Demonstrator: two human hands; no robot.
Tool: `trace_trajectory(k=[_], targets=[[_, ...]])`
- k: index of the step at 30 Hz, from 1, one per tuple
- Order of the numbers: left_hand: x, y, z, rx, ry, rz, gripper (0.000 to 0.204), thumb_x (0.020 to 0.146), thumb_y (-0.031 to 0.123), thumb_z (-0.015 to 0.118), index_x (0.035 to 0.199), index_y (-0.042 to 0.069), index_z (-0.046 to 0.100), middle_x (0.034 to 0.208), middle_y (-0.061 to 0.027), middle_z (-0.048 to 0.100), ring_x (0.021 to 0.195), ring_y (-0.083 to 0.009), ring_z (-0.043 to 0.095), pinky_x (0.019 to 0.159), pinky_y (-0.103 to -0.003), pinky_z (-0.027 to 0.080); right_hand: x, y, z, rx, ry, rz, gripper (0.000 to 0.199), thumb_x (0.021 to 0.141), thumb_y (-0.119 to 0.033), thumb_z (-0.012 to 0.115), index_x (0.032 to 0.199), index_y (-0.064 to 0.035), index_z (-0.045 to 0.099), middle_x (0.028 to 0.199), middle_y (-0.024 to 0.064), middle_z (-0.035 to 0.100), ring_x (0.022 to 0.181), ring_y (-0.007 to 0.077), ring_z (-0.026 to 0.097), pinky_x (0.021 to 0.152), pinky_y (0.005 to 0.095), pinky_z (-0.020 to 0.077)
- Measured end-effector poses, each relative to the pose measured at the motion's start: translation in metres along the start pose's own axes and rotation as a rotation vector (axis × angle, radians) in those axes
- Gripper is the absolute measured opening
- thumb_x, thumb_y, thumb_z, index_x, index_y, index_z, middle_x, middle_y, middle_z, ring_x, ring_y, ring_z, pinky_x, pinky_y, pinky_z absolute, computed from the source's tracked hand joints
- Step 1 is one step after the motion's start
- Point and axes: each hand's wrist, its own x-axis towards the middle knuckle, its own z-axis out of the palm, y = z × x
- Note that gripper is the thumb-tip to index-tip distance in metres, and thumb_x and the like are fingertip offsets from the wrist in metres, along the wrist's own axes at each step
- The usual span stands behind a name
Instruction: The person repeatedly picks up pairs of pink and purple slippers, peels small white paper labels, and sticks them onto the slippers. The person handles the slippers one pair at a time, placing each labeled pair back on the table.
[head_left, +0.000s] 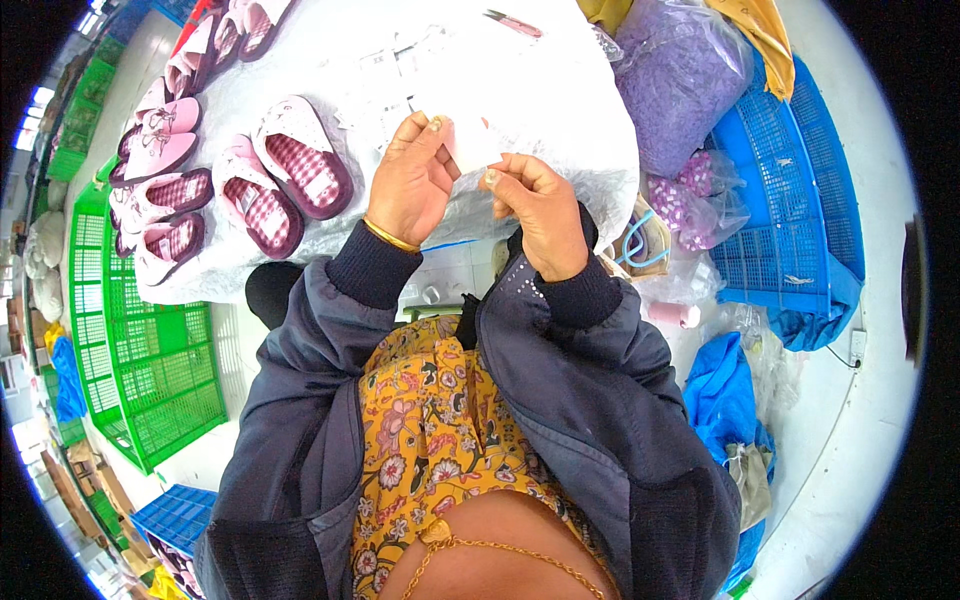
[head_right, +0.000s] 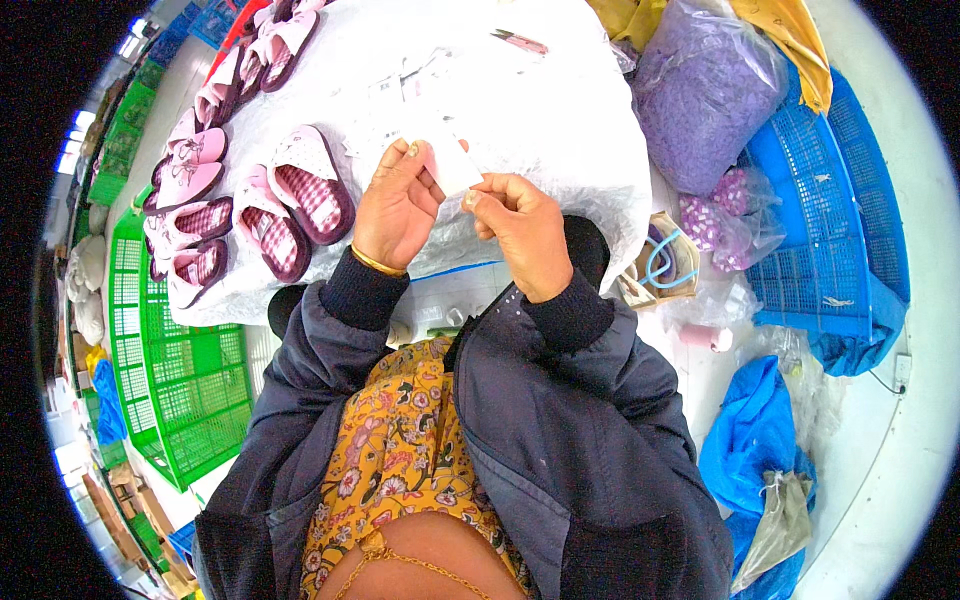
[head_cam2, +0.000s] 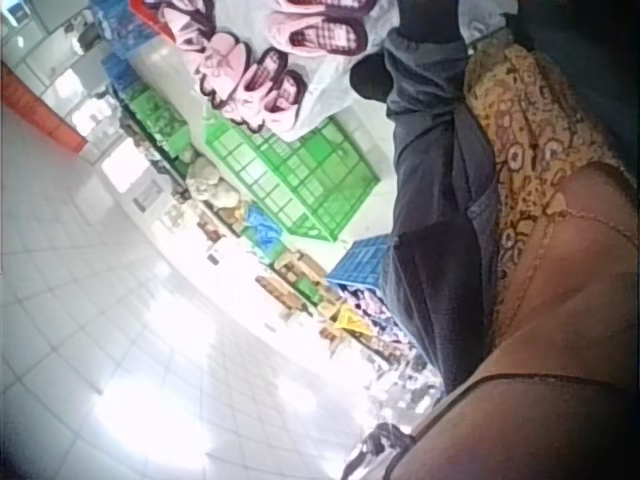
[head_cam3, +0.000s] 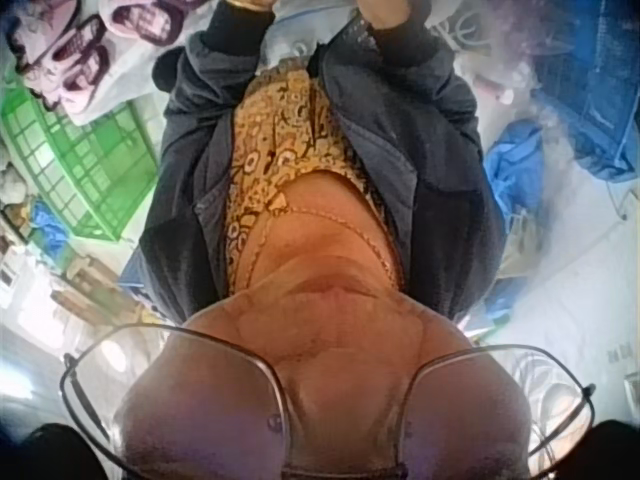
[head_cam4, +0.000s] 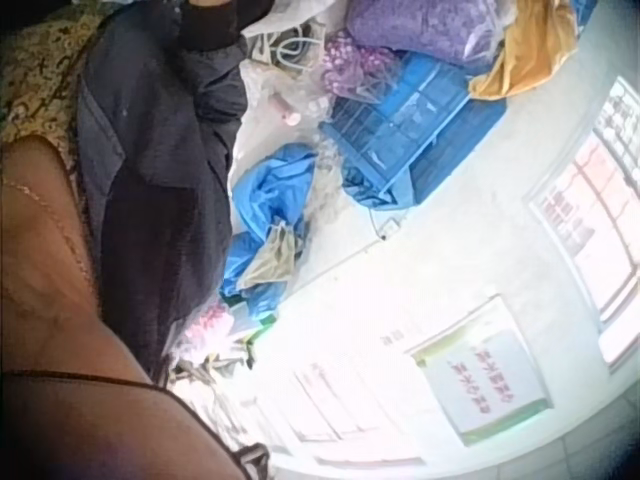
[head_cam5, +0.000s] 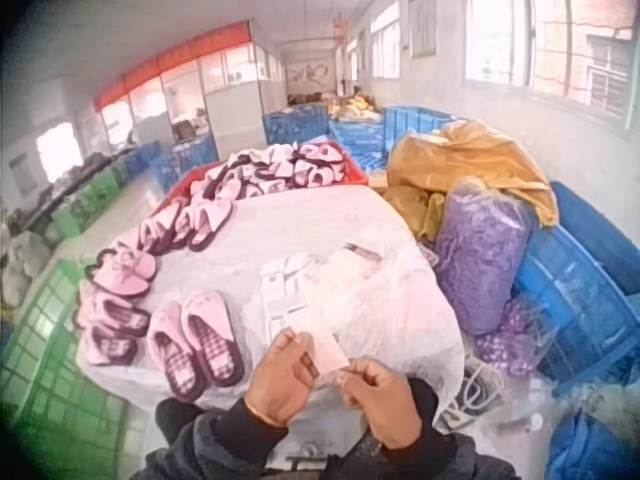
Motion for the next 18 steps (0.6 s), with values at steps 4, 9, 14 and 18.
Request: trace_trajectory(k=[4, 9, 14, 18], targets=[[-0.001, 0.0, -0.004, 0.013, -0.025, 0.0, 0.005, 0.099, 0.011, 0.057, 0.101, 0.016, 0.058, 0.099, 0.0061, 0.065, 0.095, -0.005, 0.061, 0.086, -0.026, 0.048, 0.001, 0.002, 0.003, 0.005, 0.002, 0.002, 0.016, 0.09, -0.01, 0.066, 0.101, 0.0011, 0.065, 0.083, 0.0014, 0.066, 0.068, 0.0067, 0.055, 0.063, 0.0216, 0.045], [0.002, -0.005, -0.013, 0.027, -0.015, 0.021, 0.007, 0.1, 0.012, 0.054, 0.106, 0.01, 0.058, 0.109, -0.0041, 0.067, 0.108, -0.0162, 0.062, 0.095, -0.034, 0.049, 0.002, 0.002, 0.006, 0.009, 0.005, 0.039, 0.012, 0.089, -0.009, 0.067, 0.096, 0.0002, 0.065, 0.08, 0.0005, 0.063, 0.066, 0.0065, 0.054, 0.062, 0.0215, 0.0438], [0.002, -0.008, -0.011, 0.062, -0.014, 0.038, 0.013, 0.101, 0.012, 0.051, 0.11, 0.005, 0.057, 0.12, -0.0157, 0.064, 0.121, -0.0285, 0.059, 0.103, -0.041, 0.047, 0.004, 0.005, 0.006, 0.002, 0.005, 0.036, 0.011, 0.088, -0.008, 0.067, 0.095, 0.0, 0.064, 0.079, 0.0003, 0.063, 0.066, 0.0064, 0.053, 0.061, 0.0215, 0.0433], [-0.001, -0.006, -0.008, 0.048, -0.019, 0.039, 0.01, 0.101, 0.011, 0.051, 0.109, 0.007, 0.057, 0.118, -0.0127, 0.065, 0.119, -0.0274, 0.06, 0.102, -0.041, 0.048, 0.002, 0.004, 0.008, -0.003, 0.034, 0.018, 0.011, 0.088, -0.007, 0.067, 0.095, 0.0006, 0.065, 0.079, 0.0004, 0.062, 0.065, 0.0064, 0.054, 0.061, 0.0217, 0.0435]])
